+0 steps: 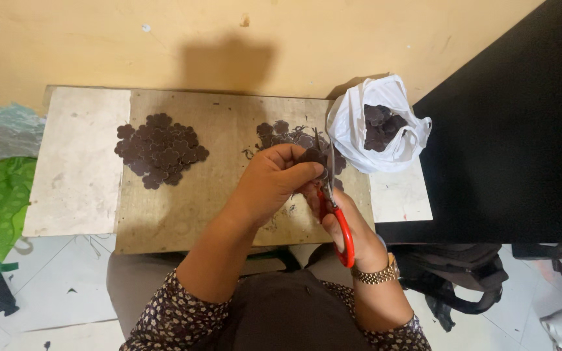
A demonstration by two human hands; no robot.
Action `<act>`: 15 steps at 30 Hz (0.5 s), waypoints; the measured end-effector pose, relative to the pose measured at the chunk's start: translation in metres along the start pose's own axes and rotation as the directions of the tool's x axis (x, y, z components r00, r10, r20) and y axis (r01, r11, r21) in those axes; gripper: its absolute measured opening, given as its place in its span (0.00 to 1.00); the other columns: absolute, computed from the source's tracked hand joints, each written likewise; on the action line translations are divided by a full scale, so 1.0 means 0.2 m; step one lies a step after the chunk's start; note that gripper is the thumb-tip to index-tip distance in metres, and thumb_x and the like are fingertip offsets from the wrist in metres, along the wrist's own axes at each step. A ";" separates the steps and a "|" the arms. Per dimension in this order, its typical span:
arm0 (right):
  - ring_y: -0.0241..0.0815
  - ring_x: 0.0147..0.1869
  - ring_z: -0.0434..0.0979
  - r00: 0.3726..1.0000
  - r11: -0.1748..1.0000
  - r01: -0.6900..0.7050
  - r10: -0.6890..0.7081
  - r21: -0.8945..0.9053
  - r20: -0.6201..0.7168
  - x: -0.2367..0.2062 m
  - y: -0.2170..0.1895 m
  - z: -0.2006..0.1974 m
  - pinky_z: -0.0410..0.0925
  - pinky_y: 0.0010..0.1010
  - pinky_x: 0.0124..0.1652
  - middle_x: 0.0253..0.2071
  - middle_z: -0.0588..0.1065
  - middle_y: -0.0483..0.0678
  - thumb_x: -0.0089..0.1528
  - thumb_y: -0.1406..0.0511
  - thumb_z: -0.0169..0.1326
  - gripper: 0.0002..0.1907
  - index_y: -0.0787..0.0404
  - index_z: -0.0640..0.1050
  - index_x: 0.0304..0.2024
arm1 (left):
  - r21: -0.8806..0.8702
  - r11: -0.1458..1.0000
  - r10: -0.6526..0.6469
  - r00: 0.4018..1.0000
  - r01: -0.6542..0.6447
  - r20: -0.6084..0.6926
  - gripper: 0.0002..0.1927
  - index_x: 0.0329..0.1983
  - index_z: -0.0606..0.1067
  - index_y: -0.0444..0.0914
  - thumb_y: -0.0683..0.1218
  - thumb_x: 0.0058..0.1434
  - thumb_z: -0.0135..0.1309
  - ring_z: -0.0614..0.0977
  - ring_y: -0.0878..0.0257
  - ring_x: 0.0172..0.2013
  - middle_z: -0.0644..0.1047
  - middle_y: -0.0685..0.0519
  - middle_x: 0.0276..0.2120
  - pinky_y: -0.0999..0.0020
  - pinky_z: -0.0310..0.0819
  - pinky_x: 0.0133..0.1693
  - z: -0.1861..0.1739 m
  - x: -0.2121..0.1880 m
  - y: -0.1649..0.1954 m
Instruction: The person uses red-handled scissors to cut dark brown material into small flower-like shapes. They hold each piece with the left hand and trim the edges with the right, placing finished pieces into a white bag on the table.
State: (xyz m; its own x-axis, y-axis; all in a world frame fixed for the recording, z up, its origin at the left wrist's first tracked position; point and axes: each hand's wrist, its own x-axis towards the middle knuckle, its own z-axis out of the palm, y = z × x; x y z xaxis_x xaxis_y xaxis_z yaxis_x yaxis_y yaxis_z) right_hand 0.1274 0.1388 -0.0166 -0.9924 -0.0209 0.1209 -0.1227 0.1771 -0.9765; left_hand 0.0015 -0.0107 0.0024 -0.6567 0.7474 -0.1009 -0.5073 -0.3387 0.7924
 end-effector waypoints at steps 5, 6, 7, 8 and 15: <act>0.37 0.43 0.64 0.996 0.995 0.038 -0.045 0.095 0.077 0.00 0.00 0.00 0.63 0.28 0.45 0.41 0.66 0.44 0.63 0.32 0.46 0.43 0.65 0.68 0.53 | 0.002 1.000 0.031 0.998 -0.031 -0.056 0.04 0.37 0.76 0.31 0.38 0.62 0.58 0.79 0.67 0.26 0.80 0.51 0.29 0.72 0.75 0.32 0.02 0.01 -0.02; 0.38 0.45 0.64 0.994 0.992 0.041 -0.053 0.119 0.099 0.00 0.00 0.00 0.63 0.28 0.47 0.42 0.66 0.44 0.64 0.33 0.46 0.43 0.65 0.68 0.54 | -0.003 0.999 0.038 0.995 -0.038 -0.088 0.03 0.37 0.77 0.32 0.38 0.62 0.59 0.78 0.68 0.26 0.80 0.52 0.30 0.74 0.74 0.33 0.02 0.02 -0.03; 0.38 0.44 0.64 0.994 0.992 0.035 -0.047 0.121 0.103 0.00 0.01 0.00 0.63 0.29 0.46 0.41 0.65 0.44 0.64 0.33 0.46 0.43 0.66 0.68 0.53 | -0.009 1.000 0.028 0.996 -0.029 -0.085 0.03 0.37 0.76 0.32 0.38 0.62 0.59 0.78 0.69 0.26 0.80 0.52 0.29 0.74 0.74 0.32 0.01 0.02 -0.03; 0.38 0.44 0.63 0.994 0.992 0.029 -0.042 0.123 0.106 0.00 0.01 0.00 0.62 0.29 0.46 0.40 0.65 0.44 0.65 0.33 0.46 0.42 0.66 0.68 0.53 | -0.014 1.000 0.018 0.997 -0.019 -0.080 0.03 0.37 0.76 0.33 0.38 0.62 0.59 0.78 0.69 0.26 0.80 0.52 0.29 0.74 0.74 0.32 0.00 0.02 -0.02; 0.35 0.39 0.63 0.996 0.997 0.059 -0.063 0.052 0.071 0.01 0.00 0.00 0.61 0.26 0.40 0.36 0.65 0.43 0.65 0.32 0.41 0.43 0.65 0.70 0.52 | -0.032 0.999 0.005 0.998 -0.007 -0.055 0.04 0.37 0.76 0.33 0.38 0.62 0.59 0.79 0.69 0.27 0.79 0.53 0.28 0.74 0.74 0.32 0.01 0.01 -0.02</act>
State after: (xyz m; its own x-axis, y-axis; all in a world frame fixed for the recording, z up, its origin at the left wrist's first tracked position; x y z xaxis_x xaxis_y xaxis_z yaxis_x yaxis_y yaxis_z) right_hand 0.1250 0.1397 -0.0170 -0.9803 -0.1014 0.1692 -0.1813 0.1242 -0.9756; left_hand 0.0026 -0.0064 0.0002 -0.6893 0.7127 -0.1299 -0.5203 -0.3622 0.7734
